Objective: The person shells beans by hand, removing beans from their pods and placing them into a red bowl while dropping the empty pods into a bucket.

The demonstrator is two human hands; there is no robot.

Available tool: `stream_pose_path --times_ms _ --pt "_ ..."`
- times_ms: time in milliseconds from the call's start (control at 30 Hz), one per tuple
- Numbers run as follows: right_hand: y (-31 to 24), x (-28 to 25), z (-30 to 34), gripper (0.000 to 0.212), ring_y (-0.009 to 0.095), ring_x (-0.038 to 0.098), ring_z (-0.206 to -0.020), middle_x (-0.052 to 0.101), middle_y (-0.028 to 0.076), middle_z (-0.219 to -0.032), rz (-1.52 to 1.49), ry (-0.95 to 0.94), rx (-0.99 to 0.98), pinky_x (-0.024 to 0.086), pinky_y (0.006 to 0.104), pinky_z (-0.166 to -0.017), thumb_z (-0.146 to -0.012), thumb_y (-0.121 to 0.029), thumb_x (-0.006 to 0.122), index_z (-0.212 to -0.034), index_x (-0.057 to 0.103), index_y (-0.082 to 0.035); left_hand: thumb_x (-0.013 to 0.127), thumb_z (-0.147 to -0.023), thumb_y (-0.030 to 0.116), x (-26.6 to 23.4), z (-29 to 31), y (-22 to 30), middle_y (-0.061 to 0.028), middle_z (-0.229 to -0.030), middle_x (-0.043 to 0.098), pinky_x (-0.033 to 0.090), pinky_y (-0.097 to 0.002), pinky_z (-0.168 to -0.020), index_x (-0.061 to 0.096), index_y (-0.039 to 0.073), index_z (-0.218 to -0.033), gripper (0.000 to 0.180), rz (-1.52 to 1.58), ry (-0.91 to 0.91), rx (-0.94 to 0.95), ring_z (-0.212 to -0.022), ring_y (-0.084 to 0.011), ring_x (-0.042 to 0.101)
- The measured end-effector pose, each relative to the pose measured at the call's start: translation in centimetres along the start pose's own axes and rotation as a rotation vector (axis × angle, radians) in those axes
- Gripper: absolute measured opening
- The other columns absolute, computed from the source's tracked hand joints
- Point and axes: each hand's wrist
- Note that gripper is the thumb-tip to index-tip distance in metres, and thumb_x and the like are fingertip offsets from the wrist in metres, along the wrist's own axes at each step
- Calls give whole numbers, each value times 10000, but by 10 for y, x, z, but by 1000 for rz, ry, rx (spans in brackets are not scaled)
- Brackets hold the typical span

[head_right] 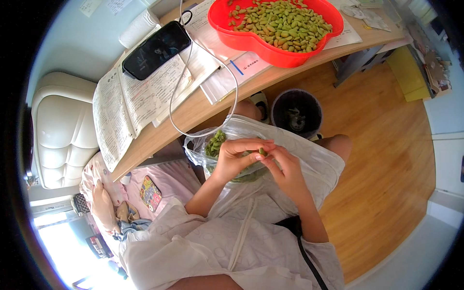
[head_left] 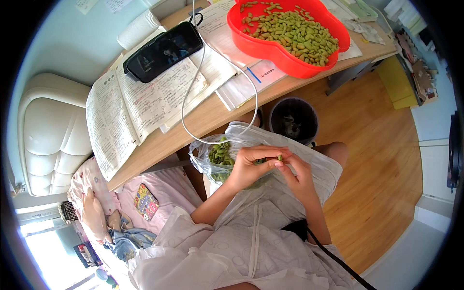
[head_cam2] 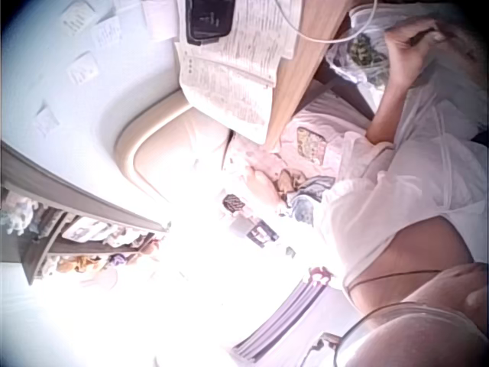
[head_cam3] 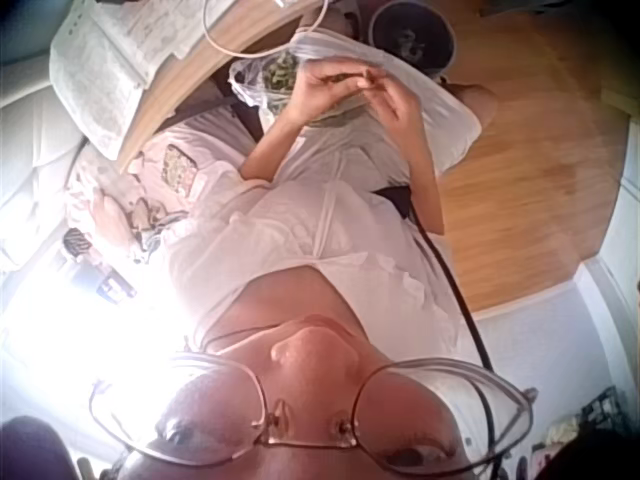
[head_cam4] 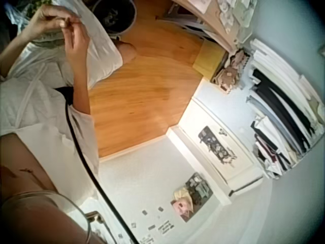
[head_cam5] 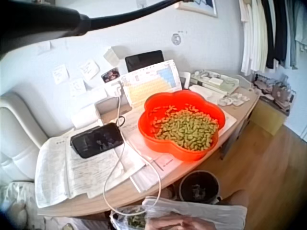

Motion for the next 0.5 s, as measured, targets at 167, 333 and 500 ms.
stream_pose_path --times_ms 167,333,500 --pt "1 1 1 189 272 624 -828 624 148 -951 23 113 -113 485 327 -708 -859 -68 614 -1032 607 7 672 -842 80 6 -3 5 -164 -1161 626 438 -360 -958 668 -24 -1018 204 43 -19 34 -1123 -243 572" --pt "-4 1 6 163 312 611 -816 613 152 -953 76 156 -115 480 342 -703 -862 -48 593 -1015 603 8 539 -937 150 15 -7 23 -175 -1198 604 403 -404 -988 639 -9 -1025 207 -36 -103 72 -1150 -290 552" --pt "-9 2 7 178 318 615 -826 613 155 -956 140 172 -183 482 342 -711 -857 -50 608 -1025 598 6 523 -943 156 12 -6 19 -158 -1162 624 419 -407 -968 621 -13 -997 203 -75 -150 147 -1149 -313 548"
Point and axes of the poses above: each hand's wrist, its own z-axis away from the middle knuckle, its own x-axis out of the palm, y = z × x
